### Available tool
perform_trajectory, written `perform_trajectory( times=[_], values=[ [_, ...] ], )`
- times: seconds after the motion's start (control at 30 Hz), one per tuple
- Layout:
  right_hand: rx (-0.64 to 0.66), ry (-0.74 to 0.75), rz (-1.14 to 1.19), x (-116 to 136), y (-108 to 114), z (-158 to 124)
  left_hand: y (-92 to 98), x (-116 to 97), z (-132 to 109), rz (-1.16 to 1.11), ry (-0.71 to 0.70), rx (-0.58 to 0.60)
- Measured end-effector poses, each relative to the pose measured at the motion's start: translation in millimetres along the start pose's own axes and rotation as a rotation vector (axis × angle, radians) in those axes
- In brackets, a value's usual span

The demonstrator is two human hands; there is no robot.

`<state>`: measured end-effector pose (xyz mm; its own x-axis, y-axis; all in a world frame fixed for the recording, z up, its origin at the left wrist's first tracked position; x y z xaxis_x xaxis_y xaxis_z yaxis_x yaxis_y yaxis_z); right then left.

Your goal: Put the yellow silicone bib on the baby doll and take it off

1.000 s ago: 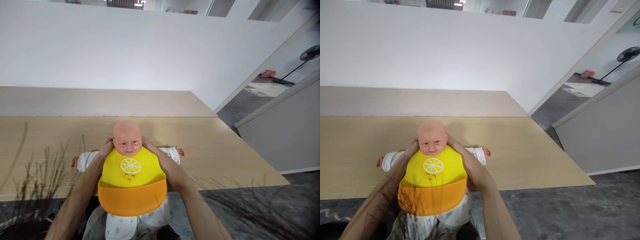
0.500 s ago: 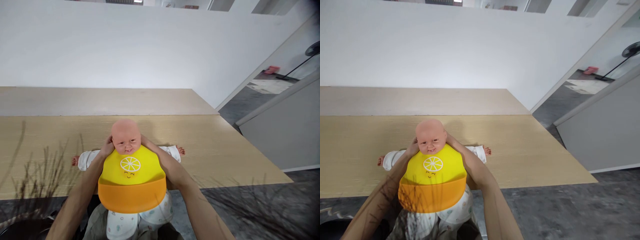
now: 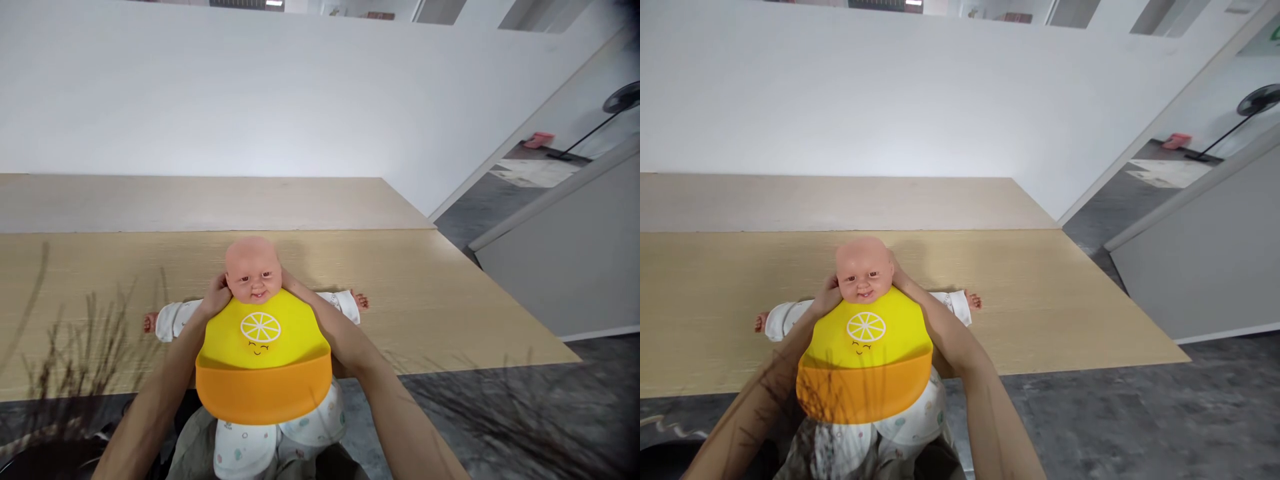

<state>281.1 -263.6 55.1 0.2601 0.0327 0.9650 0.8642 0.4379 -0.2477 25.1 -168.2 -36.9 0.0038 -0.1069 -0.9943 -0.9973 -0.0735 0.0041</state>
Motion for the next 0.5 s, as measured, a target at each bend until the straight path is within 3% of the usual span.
perform_trajectory(
  times=[0.2, 0.5],
  values=[
    [0.043, 0.040, -0.041, 4, 0, 1, 5.4, 4, 2, -0.143, -0.063, -0.118],
    [0.091, 0.145, -0.204, 6, 2, 8, 20.8, 30, 17, -0.109, -0.135, -0.231]
  ],
)
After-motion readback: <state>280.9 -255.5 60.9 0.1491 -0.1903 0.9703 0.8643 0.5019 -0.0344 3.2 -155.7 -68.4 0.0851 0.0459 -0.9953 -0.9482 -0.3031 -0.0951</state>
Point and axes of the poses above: each hand's wrist, its own z-axis towards the middle knuckle, its own y-axis out of the back of the hand, x = y × z, the point moved 4 cm from there along z, towards the middle knuckle, and after that the axes turned 2 degrees about y, right-handed, at the moved point
